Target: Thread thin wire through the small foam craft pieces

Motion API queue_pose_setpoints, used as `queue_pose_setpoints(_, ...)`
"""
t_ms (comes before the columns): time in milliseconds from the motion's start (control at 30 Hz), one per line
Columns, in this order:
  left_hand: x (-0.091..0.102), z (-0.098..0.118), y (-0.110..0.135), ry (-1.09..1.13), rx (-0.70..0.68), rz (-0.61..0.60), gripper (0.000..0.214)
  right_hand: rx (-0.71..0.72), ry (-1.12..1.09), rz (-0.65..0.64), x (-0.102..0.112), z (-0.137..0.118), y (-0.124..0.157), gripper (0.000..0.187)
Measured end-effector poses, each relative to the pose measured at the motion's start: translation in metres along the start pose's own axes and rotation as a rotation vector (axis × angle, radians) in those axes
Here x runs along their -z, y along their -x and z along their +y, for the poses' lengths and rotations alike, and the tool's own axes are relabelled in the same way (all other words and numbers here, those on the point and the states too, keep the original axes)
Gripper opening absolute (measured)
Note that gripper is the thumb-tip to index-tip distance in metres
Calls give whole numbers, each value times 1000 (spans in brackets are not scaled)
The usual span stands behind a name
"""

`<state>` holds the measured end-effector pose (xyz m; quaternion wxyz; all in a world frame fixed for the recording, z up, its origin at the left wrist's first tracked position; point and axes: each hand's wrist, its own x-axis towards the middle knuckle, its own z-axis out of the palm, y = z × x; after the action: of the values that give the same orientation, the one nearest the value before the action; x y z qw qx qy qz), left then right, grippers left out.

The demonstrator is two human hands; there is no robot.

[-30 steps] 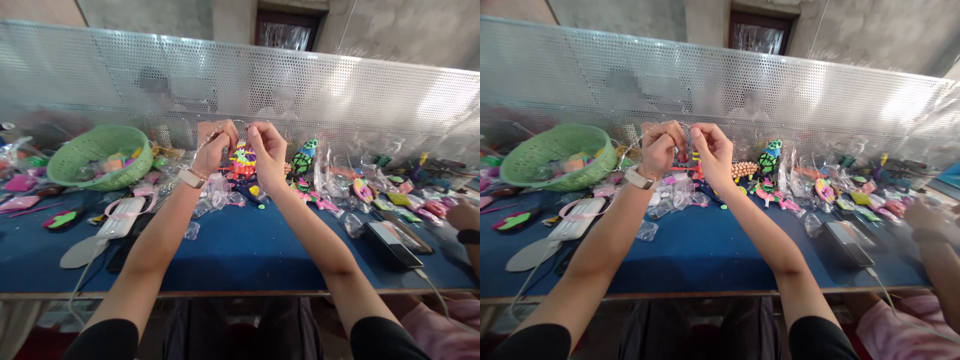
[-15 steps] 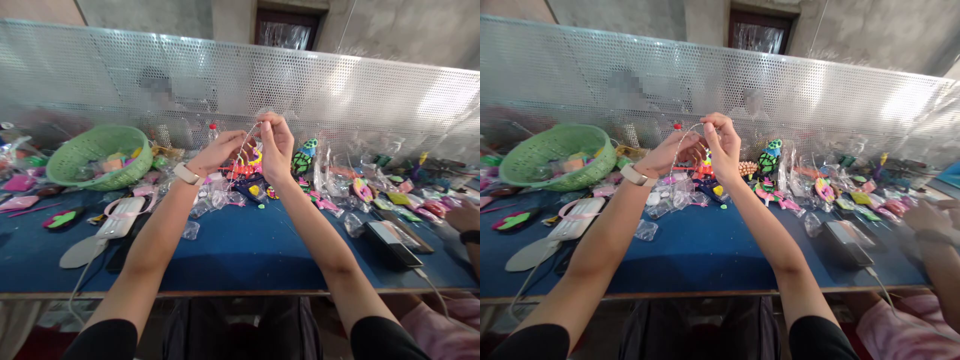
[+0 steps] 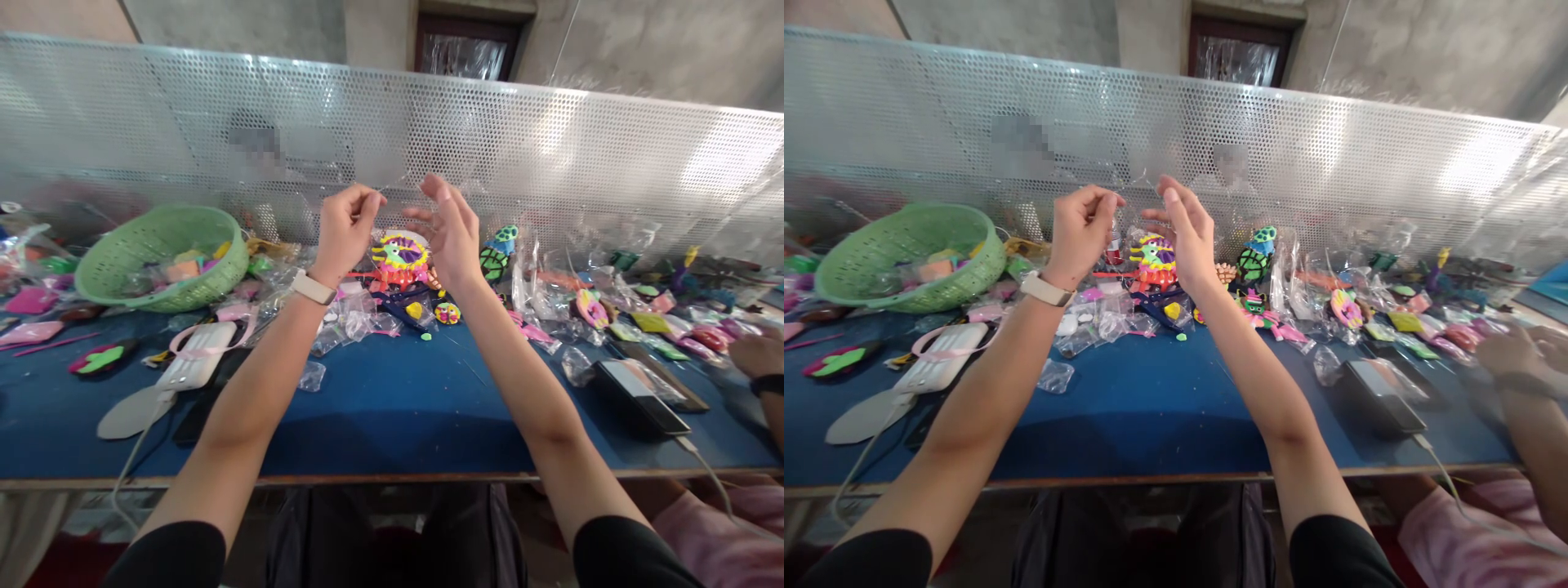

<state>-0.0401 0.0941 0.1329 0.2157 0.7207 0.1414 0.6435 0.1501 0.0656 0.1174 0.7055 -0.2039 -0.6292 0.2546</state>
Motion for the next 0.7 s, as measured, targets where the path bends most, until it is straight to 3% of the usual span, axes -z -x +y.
queue_pose_setpoints(100, -2, 3, 0, -27, -46, 46, 42, -88, -1, 24, 4, 3, 0, 53)
queue_pose_setpoints(367, -11, 12, 4, -35, -44, 16, 43, -87, 81, 45, 5, -7, -1, 48)
queue_pose_setpoints(467, -9, 16, 5, 60, 15, -48, 44, -67, 84, 58, 4, -8, -1, 50)
queue_pose_setpoints(633, -2, 22, 6, 230, 241, -279, 51, -67, 60, 64, 8, -8, -3, 50)
queue_pose_setpoints(700, 1, 20, 6, 242, 267, -288, 52, -95, 53, 43, 11, -9, -4, 49)
